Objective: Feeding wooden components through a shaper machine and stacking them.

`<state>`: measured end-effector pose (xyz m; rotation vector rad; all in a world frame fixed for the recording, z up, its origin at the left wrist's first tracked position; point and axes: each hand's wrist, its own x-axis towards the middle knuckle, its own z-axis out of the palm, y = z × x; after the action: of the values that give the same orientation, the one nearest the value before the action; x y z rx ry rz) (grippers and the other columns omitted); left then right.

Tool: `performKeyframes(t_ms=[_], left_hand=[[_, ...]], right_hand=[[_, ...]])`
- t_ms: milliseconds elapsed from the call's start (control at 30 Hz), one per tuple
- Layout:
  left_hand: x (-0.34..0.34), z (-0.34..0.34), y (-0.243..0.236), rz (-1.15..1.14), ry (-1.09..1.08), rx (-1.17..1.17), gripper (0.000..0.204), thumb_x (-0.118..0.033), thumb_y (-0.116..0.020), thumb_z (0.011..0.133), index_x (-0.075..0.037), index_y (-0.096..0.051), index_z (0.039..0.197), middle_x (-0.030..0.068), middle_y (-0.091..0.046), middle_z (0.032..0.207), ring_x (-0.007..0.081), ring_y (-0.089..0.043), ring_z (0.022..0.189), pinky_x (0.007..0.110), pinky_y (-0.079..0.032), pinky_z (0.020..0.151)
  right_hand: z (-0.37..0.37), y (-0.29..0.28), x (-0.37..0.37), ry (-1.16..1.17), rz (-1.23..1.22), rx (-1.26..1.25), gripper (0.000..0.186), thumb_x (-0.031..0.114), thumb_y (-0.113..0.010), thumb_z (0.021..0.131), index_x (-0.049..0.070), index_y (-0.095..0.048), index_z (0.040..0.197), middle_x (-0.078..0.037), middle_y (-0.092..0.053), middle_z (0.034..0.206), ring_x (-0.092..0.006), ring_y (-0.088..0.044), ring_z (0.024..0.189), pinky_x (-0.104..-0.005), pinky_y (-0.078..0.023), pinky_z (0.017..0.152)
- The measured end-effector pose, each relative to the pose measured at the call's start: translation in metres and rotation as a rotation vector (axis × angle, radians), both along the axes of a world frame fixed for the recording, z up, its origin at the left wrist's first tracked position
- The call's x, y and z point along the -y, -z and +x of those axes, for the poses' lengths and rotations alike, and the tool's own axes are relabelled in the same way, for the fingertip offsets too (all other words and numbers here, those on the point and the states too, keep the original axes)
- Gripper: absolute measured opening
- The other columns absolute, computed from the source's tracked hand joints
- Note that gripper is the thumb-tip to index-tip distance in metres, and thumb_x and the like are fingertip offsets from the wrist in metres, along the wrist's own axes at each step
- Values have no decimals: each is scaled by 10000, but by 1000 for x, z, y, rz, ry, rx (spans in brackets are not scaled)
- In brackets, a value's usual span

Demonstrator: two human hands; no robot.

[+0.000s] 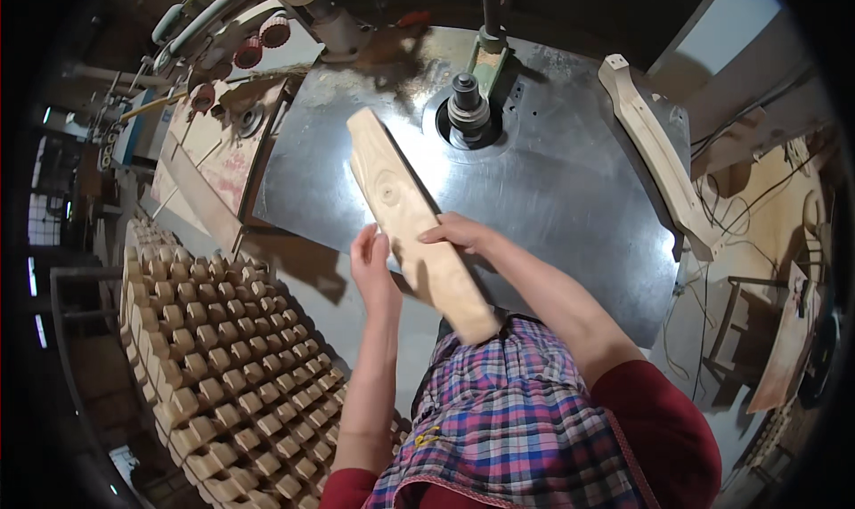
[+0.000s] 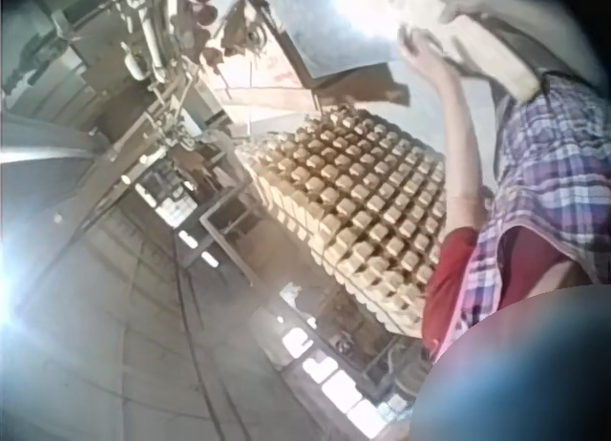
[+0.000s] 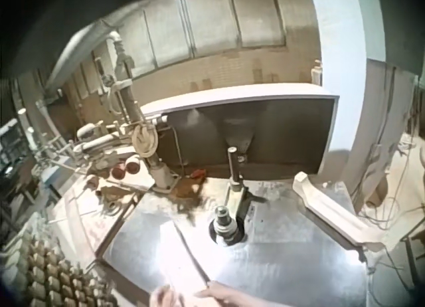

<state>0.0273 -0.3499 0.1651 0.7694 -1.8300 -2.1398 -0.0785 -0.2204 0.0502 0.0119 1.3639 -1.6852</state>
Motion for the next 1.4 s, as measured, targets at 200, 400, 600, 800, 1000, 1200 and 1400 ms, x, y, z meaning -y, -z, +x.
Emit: performKeyframes(t_ms=[200, 400, 600, 800, 1000, 1200, 1400], left_hand=[[-47, -33, 45, 139, 35, 112, 362, -219, -607, 885, 43, -539, 1125, 166, -588, 1093, 212, -576, 974, 300, -479, 804], [-126, -15, 108, 336, 60, 226, 432, -252, -624, 879, 85, -525, 1129, 189, -594, 1080, 230, -606, 921, 301, -513, 751], [-199, -48, 160, 545, 60, 328, 505, -286, -641, 874, 127, -511, 1134, 213, -599, 1068, 249, -636, 868, 302, -547, 698], [-208, -69, 156, 543, 92, 346, 522, -302, -617, 892, 131, -492, 1155, 215, -592, 1087, 259, -637, 882, 316, -550, 709], [-192, -93, 151, 467, 106, 368, 527, -314, -582, 916, 128, -471, 1180, 214, -582, 1114, 268, -631, 911, 333, -547, 734], [-162, -115, 162, 377, 167, 407, 592, -379, -543, 926, 126, -446, 1218, 232, -571, 1132, 288, -623, 934, 342, -542, 752], [-124, -149, 163, 415, 221, 368, 637, -418, -523, 927, 116, -416, 1258, 253, -558, 1149, 309, -614, 949, 358, -533, 765]], right_hand=[[14, 1, -134, -150, 247, -236, 306, 248, -661, 799, -38, -648, 907, -15, -590, 746, -93, -515, 619, -204, -419, 552], [68, -45, -248, -105, 637, -338, 447, 345, -688, 758, -32, -615, 987, -79, -603, 810, -154, -532, 714, -262, -448, 664], [168, -62, -308, -175, 1109, -1211, 965, 288, -795, 548, 76, -358, 1382, -142, -502, 1220, -308, -492, 1047, -381, -385, 902], [162, -24, -337, -111, 1212, -1168, 962, 244, -780, 546, 161, -359, 1408, -124, -499, 1188, -299, -492, 1005, -382, -384, 863], [135, -20, -328, -77, 1196, -1210, 932, 215, -770, 547, 204, -390, 1398, -124, -500, 1158, -304, -490, 970, -376, -383, 826], [115, -22, -301, -10, 1170, -1265, 902, 193, -767, 544, 223, -427, 1378, -140, -491, 1144, -308, -480, 958, -372, -382, 820], [87, -21, -270, 11, 1188, -1254, 877, 173, -761, 541, 228, -452, 1360, -154, -481, 1135, -313, -469, 968, -380, -381, 836]])
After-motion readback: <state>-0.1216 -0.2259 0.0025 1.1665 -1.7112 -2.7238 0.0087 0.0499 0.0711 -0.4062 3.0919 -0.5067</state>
